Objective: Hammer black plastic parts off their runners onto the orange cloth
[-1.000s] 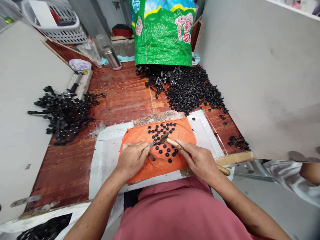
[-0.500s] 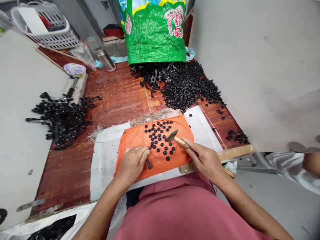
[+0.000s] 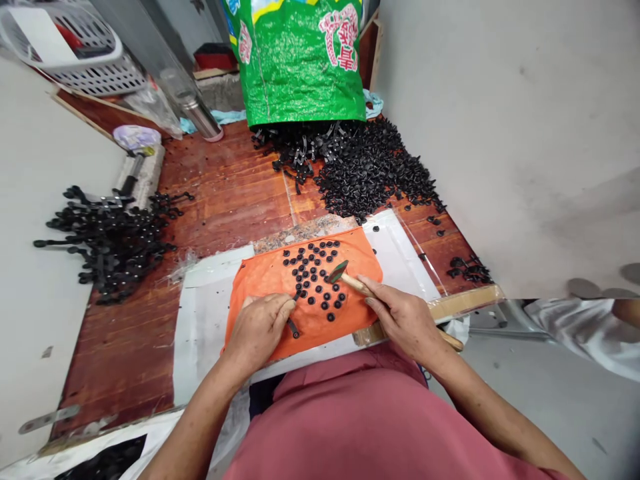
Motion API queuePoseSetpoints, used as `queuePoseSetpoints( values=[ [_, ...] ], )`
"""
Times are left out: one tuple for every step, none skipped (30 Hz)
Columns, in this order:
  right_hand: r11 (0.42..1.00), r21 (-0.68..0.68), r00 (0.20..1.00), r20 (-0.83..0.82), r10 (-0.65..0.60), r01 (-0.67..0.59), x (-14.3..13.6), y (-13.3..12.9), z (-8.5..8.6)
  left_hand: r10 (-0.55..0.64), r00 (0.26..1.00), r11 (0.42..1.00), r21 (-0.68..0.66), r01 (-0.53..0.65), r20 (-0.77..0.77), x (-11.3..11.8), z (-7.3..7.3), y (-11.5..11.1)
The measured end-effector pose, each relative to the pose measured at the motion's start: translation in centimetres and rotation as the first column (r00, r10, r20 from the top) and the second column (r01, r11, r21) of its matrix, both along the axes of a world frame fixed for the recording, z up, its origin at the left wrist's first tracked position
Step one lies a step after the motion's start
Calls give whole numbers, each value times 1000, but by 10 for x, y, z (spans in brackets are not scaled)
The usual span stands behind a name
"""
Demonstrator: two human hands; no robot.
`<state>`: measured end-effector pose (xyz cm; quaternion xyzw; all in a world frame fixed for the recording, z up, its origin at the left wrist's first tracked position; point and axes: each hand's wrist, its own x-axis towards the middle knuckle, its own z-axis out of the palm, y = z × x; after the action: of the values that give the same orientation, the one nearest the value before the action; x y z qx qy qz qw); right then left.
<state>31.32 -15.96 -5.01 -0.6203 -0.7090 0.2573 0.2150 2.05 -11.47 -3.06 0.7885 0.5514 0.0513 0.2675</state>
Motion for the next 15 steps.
queuePoseSetpoints(
  values=[
    [1000, 1, 1000, 2, 1, -1, 0, 0, 0, 8, 1000, 1000, -25, -8, 12, 0, 0, 2],
    [1000, 2, 1000, 4, 3, -3, 0, 0, 0, 18, 1000, 999, -47, -17, 24, -1, 0, 3],
    [1000, 2, 1000, 5, 6, -6, 0, 0, 1, 26, 999, 998, -64, -24, 34, -1, 0, 5],
    [1000, 2, 1000, 6, 7, -7, 0, -1, 1, 29, 999, 997, -76, -25, 43, -1, 0, 6],
    [1000, 2, 1000, 8, 8, -8, -1, -1, 1, 25, 999, 996, -84, -21, 47, -1, 0, 6],
    [1000, 3, 1000, 9, 7, -7, -1, -1, 1, 16, 999, 996, -83, -12, 44, -1, 0, 6],
    [1000, 3, 1000, 8, 7, -7, -1, -1, 0, 4, 999, 998, -70, -2, 33, -1, 0, 5],
    [1000, 5, 1000, 6, 5, -5, -1, -1, 0, -9, 1000, 999, -46, 9, 13, 0, 0, 4],
    [1000, 7, 1000, 3, 4, -4, -1, -1, 0, -18, 1000, 1000, -10, 18, -16, 0, 0, 2],
    [1000, 8, 1000, 0, 3, -3, -1, -2, 0, -23, 998, 999, 33, 25, -51, 1, 0, -1],
    [1000, 8, 1000, -2, 1, -1, -1, -2, 0, -24, 996, 996, 78, 31, -87, 2, 0, -3],
    [1000, 6, 1000, -4, 2, -2, -1, -2, 1, -24, 992, 992, 121, 39, -123, 3, 0, -5],
    [1000, 5, 1000, -5, 3, -3, -2, -2, 1, -23, 988, 986, 157, 47, -156, 4, 0, -6],
    [1000, 3, 1000, -3, 7, -7, -2, -2, 3, -23, 983, 981, 185, 57, -182, 5, 1, -7],
    [1000, 4, 1000, 4, 14, -14, -2, -1, 4, -26, 980, 977, 203, 67, -199, 5, 2, -7]
  ],
)
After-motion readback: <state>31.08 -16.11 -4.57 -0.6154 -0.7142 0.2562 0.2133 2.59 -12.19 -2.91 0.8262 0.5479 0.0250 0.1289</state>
